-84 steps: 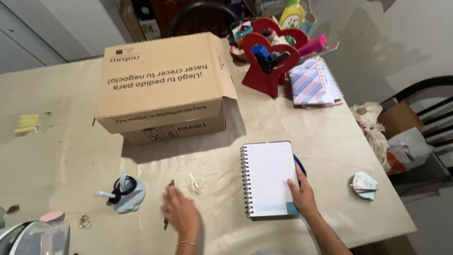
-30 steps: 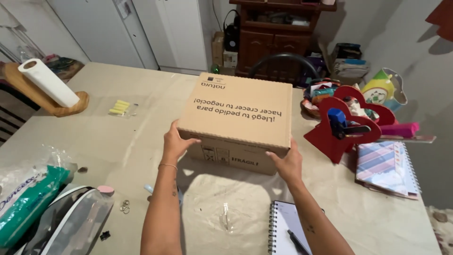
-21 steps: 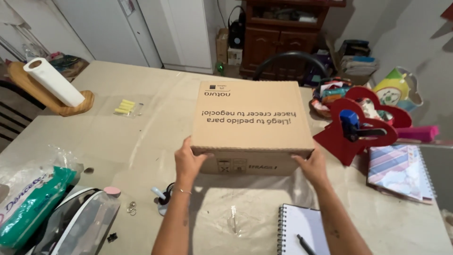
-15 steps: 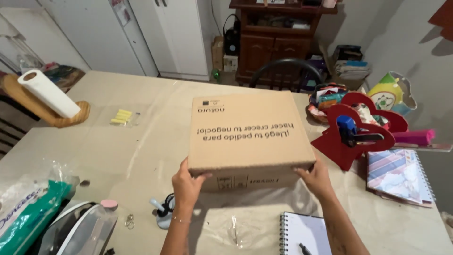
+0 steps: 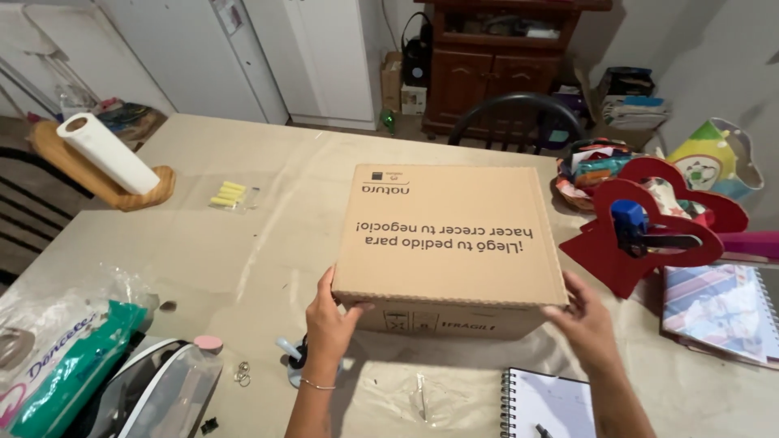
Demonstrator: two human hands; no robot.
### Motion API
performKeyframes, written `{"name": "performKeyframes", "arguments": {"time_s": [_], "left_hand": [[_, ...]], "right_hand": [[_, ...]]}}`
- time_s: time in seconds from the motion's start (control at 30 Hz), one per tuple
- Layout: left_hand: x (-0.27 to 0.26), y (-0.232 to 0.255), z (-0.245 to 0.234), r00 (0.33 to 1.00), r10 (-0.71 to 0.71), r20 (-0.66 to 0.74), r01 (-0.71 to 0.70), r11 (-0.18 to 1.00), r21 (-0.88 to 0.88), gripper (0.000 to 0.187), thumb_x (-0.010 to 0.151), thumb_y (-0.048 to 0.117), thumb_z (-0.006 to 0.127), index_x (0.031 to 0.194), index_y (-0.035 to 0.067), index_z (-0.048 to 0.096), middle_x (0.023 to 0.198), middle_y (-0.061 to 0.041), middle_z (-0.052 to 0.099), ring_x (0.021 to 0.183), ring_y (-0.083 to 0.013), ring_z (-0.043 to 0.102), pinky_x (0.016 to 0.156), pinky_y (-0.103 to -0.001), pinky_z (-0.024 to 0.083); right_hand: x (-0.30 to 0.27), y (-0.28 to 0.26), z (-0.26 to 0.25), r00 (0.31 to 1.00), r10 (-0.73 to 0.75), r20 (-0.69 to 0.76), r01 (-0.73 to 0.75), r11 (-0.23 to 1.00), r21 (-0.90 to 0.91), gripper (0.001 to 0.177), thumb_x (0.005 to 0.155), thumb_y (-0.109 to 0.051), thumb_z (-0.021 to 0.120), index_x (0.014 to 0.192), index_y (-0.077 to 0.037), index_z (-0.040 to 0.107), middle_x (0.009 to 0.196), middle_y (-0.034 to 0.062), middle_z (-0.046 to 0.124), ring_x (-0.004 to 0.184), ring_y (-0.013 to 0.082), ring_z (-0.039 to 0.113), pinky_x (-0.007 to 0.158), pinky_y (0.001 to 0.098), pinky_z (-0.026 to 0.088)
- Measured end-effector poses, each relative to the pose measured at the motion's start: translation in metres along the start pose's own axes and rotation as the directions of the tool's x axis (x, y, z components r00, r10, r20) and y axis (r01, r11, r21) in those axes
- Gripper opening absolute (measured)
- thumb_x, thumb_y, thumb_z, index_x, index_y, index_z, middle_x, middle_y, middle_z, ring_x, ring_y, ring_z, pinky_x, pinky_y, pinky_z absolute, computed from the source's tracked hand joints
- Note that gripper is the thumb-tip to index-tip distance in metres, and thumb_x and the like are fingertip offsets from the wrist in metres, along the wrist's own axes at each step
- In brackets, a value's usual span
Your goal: Unboxing beauty products and recording details in a notebook
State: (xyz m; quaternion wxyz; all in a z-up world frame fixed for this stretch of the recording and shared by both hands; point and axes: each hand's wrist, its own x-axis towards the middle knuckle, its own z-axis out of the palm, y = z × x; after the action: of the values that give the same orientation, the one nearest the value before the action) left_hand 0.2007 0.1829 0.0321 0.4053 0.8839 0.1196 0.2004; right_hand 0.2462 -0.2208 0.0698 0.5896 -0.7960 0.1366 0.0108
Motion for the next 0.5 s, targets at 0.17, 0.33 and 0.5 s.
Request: {"name": "performKeyframes", "arguments": {"time_s": [0.17, 0.33, 0.5], "left_hand": [[-0.006, 0.015, -0.013, 0.992, 0.126, 0.019, -0.124, 0.987, -0.100, 0.103, 0.072, 0.018, 0.091, 0.154, 0.006, 0.030, 0.153, -0.022, 0.048, 0.142, -0.0365, 0.046, 0.117, -0.042, 0.040], [-0.001, 0.065, -0.053, 0.945, -0.233, 0.231, 0.291, 0.918, -0.267, 0.104, 0.072, 0.018, 0.088, 0.158, 0.015, 0.030, 0.164, -0.013, 0.034, 0.147, -0.0306, 0.040, 0.120, -0.039, 0.036], [0.004, 0.043, -0.050, 0.993, 0.117, 0.035, -0.099, 0.942, -0.321, 0.118, 0.058, 0.026, 0.096, 0.153, 0.001, 0.032, 0.155, -0.019, 0.044, 0.143, -0.0299, 0.045, 0.118, -0.041, 0.040]], "right_hand": [[0.001, -0.049, -0.011, 0.989, 0.145, 0.031, -0.148, 0.959, 0.243, 0.075, 0.093, -0.005, 0.048, 0.160, 0.003, 0.015, 0.162, 0.0255, 0.033, 0.153, 0.0311, 0.034, 0.118, 0.0452, 0.036], [0.026, -0.014, -0.039, 0.995, 0.084, -0.052, -0.041, 0.831, 0.555, 0.041, 0.105, -0.017, 0.038, 0.140, 0.002, 0.049, 0.126, 0.0151, 0.055, 0.111, 0.0232, 0.052, 0.100, 0.0349, 0.049], [0.018, -0.009, -0.038, 0.992, -0.104, -0.071, 0.124, 0.738, 0.663, 0.056, 0.107, -0.037, 0.044, 0.151, -0.003, 0.049, 0.118, 0.0192, 0.061, 0.108, 0.0286, 0.061, 0.106, 0.0427, 0.050]]}}
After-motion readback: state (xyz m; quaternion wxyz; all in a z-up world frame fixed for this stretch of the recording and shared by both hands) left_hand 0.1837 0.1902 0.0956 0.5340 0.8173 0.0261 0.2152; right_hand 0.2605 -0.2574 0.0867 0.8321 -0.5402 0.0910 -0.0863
